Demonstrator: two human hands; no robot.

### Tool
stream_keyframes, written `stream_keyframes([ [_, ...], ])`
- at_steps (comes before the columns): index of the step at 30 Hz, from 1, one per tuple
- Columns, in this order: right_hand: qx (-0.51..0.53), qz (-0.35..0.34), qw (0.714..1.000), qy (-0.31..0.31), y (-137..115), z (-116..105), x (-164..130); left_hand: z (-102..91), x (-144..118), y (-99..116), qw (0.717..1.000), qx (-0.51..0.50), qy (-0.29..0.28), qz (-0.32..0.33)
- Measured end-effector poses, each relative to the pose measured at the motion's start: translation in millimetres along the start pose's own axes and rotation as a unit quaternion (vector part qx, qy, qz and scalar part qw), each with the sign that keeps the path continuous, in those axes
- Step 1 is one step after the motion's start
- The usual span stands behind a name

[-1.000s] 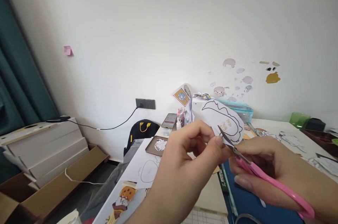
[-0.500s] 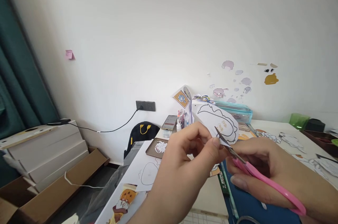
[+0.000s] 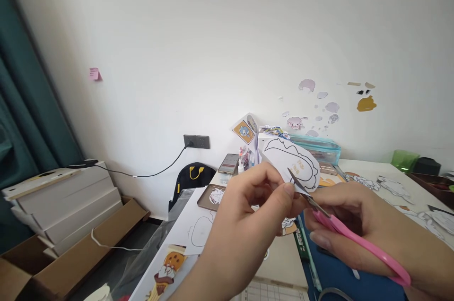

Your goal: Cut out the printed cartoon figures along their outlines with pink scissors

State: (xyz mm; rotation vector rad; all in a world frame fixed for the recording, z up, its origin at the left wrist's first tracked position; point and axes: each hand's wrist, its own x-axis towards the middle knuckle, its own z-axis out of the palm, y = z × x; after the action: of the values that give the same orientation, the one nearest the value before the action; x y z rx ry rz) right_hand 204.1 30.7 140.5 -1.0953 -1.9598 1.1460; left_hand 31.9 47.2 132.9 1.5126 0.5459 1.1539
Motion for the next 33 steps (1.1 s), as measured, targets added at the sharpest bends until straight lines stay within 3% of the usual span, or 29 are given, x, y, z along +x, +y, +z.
stream_keyframes([
  [18, 0.032, 0.016, 0.999, -0.006, 6.6, 2.5, -0.8, 1.3, -1.0, -0.6, 1.0, -0.016, 0.001, 0.007],
  [26, -0.054, -0.012, 0.998, 0.016, 7.3, -0.3, -0.2, 0.8, 1.2, 0.8, 1.0, -0.026, -0.001, 0.008],
  [33, -0.027, -0.009, 1.0, 0.0, 4.6, 0.8, -0.1, 1.0, -0.4, 0.8, 1.0, -0.016, 0.0, 0.003],
])
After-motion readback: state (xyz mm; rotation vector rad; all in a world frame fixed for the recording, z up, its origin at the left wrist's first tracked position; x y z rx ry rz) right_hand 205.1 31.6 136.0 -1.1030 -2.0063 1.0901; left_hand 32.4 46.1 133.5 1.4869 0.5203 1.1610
